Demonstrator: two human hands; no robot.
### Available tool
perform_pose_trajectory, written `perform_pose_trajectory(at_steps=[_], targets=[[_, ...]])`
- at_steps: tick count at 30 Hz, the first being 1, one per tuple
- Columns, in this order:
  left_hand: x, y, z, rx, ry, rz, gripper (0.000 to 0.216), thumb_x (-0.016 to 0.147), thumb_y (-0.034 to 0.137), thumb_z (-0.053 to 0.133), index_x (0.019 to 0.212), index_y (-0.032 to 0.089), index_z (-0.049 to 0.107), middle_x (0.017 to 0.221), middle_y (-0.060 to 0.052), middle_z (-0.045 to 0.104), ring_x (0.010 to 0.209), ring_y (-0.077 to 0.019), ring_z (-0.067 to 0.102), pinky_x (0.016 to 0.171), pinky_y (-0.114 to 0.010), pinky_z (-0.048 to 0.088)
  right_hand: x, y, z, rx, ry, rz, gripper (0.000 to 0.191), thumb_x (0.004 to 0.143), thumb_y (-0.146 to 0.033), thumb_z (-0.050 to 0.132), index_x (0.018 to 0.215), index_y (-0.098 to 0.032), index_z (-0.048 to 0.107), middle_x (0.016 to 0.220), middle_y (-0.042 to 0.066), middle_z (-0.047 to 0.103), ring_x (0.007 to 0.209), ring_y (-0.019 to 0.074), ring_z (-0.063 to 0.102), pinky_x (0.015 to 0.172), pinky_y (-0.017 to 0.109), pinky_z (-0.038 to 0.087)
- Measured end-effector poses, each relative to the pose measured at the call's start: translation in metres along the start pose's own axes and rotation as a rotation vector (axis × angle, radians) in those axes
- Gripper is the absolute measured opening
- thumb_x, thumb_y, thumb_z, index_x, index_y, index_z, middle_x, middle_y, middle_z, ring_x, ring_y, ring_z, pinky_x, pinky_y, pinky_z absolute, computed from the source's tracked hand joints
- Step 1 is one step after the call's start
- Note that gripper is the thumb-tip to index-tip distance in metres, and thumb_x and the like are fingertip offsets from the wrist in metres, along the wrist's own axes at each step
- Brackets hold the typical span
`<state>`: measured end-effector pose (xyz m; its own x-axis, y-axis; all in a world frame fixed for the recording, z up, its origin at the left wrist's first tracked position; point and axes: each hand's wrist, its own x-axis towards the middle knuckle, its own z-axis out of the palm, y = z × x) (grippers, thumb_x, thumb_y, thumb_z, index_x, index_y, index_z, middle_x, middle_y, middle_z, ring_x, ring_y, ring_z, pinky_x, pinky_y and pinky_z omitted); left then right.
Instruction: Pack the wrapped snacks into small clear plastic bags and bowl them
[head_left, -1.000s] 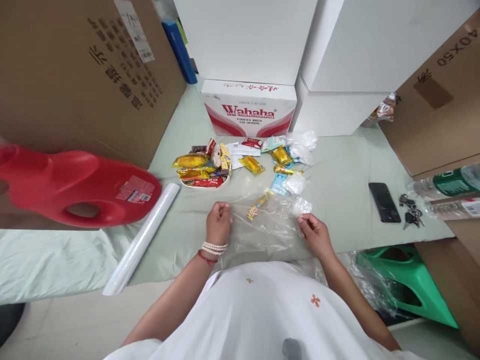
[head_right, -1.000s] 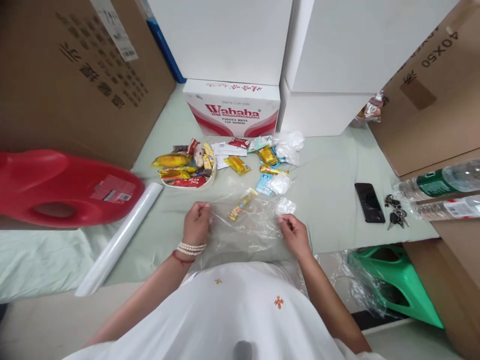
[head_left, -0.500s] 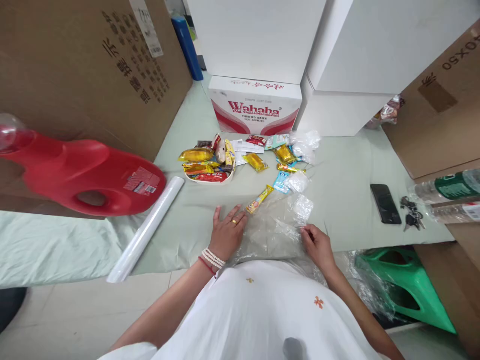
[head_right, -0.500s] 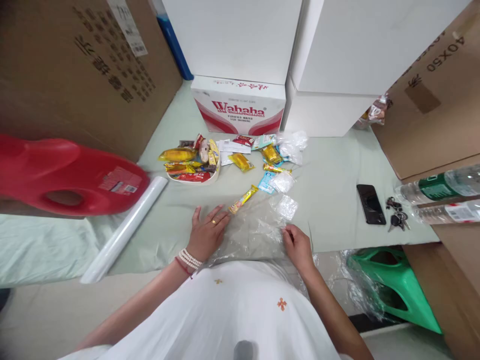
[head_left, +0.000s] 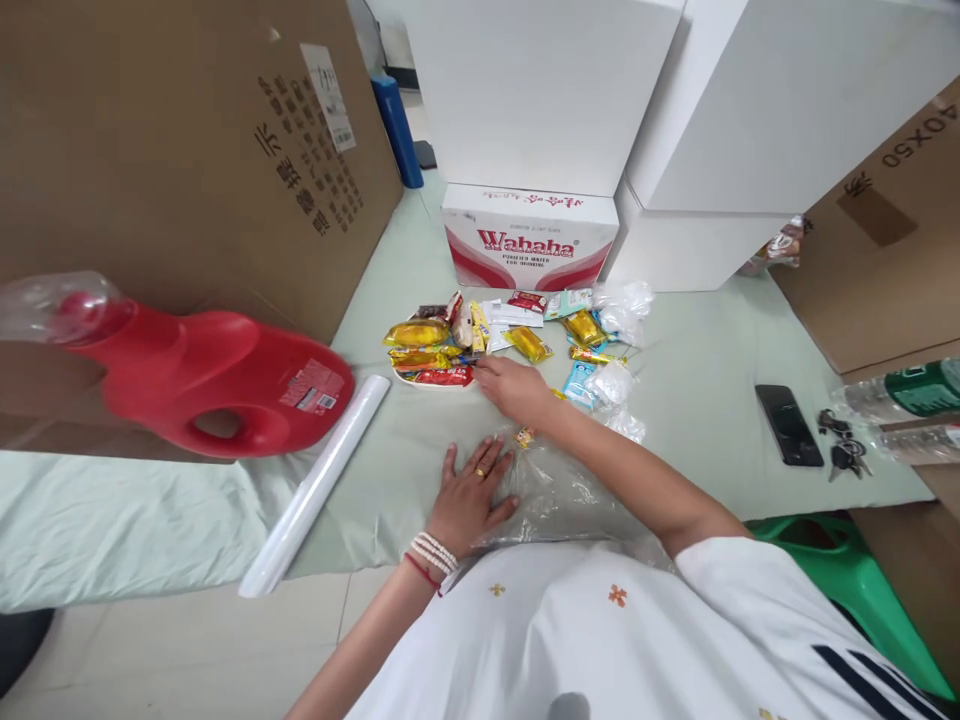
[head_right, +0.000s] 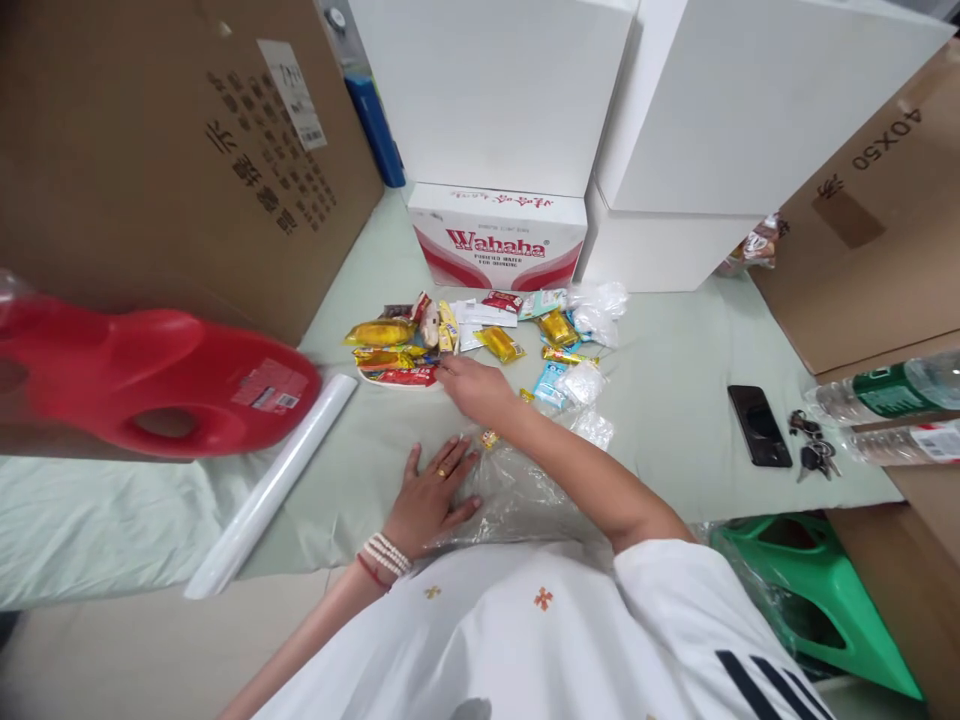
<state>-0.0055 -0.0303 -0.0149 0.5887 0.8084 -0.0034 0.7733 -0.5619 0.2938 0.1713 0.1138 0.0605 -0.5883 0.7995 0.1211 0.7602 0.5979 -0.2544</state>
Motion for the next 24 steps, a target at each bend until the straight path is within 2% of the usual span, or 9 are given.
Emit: perform_pose_trajectory(at_steps=[2,4,7,9,12,15,18,21,24], targets=[[-0.001,-0.001,0.000,0.001,0.002,-0.006,0.061,0.098,0.047,0.054,0.154,0.025,0.048,0.166,-0.013,0.040,0.153,-0.0330,0.039,0.127,-0.067,0.003,0.028,0.001,0.025,-0.040,-0.040,-0.021,0.024,0.106,-0.022,0.047,0.123,-0.019,0.064,0.131,0.010,0.063,0.118,0.0226,0.057,0.082,0.029,0.050],[-0.001,-0.002,0.000,-0.002,0.012,-0.008,0.061,0.098,0.048,0.054,0.154,0.025,0.048,0.165,-0.013,0.042,0.152,-0.0334,0.040,0.127,-0.067,0.004,0.035,0.007,0.040,-0.041,-0.049,-0.034,0.024,0.108,-0.025,0.044,0.118,-0.018,0.065,0.122,0.011,0.065,0.114,0.0229,0.057,0.086,0.031,0.050],[-0.002,-0.002,0.000,-0.018,0.030,0.001,0.063,0.097,0.050,0.056,0.154,0.026,0.049,0.164,-0.013,0.044,0.152,-0.0347,0.041,0.127,-0.068,0.005,0.019,0.014,0.048,0.065,0.023,-0.048,0.030,0.110,-0.029,0.041,0.102,-0.016,0.067,0.107,0.012,0.067,0.105,0.0225,0.058,0.093,0.033,0.049],[-0.002,-0.002,0.000,-0.036,0.041,0.002,0.062,0.097,0.051,0.056,0.153,0.026,0.051,0.163,-0.014,0.044,0.151,-0.0347,0.041,0.127,-0.067,0.005,0.001,0.014,0.046,0.233,0.143,-0.023,0.029,0.109,-0.032,0.045,0.097,-0.017,0.066,0.105,0.012,0.068,0.103,0.0219,0.059,0.096,0.034,0.048],[-0.002,-0.003,0.000,-0.049,0.052,0.004,0.062,0.097,0.052,0.056,0.152,0.025,0.052,0.163,-0.013,0.044,0.151,-0.0344,0.042,0.127,-0.067,0.006,-0.021,0.015,0.035,0.587,0.371,0.158,0.022,0.104,-0.038,0.057,0.096,-0.020,0.066,0.099,0.008,0.068,0.096,0.0203,0.061,0.092,0.033,0.050],[-0.003,-0.004,0.001,-0.026,0.048,0.025,0.063,0.097,0.050,0.055,0.154,0.024,0.049,0.165,-0.014,0.042,0.151,-0.0346,0.041,0.127,-0.068,0.005,-0.030,0.030,0.020,1.092,0.593,0.481,0.025,0.093,-0.046,0.069,0.089,-0.022,0.064,0.078,-0.001,0.062,0.073,0.0146,0.059,0.074,0.027,0.052],[-0.003,-0.006,0.002,-0.003,0.053,0.038,0.063,0.098,0.050,0.054,0.155,0.025,0.048,0.164,-0.014,0.042,0.151,-0.0345,0.042,0.127,-0.067,0.005,-0.028,0.056,0.008,1.636,0.766,0.760,0.024,0.085,-0.038,0.078,0.083,-0.021,0.060,0.066,-0.006,0.055,0.058,0.0087,0.051,0.059,0.020,0.048],[-0.002,-0.007,0.003,0.006,0.055,0.039,0.062,0.098,0.051,0.053,0.155,0.027,0.048,0.163,-0.014,0.044,0.150,-0.0349,0.043,0.126,-0.067,0.007,-0.027,0.074,0.002,1.960,0.787,0.928,0.022,0.081,-0.016,0.077,0.076,-0.019,0.056,0.060,-0.007,0.053,0.051,0.0055,0.044,0.049,0.015,0.043],[-0.002,-0.008,0.003,0.000,0.035,0.028,0.066,0.097,0.053,0.053,0.157,0.025,0.045,0.164,-0.015,0.043,0.150,-0.0350,0.043,0.127,-0.067,0.004,-0.033,0.079,-0.003,2.060,0.772,0.924,0.023,0.078,-0.006,0.073,0.074,-0.018,0.054,0.059,-0.007,0.055,0.048,0.0047,0.042,0.044,0.013,0.039]])
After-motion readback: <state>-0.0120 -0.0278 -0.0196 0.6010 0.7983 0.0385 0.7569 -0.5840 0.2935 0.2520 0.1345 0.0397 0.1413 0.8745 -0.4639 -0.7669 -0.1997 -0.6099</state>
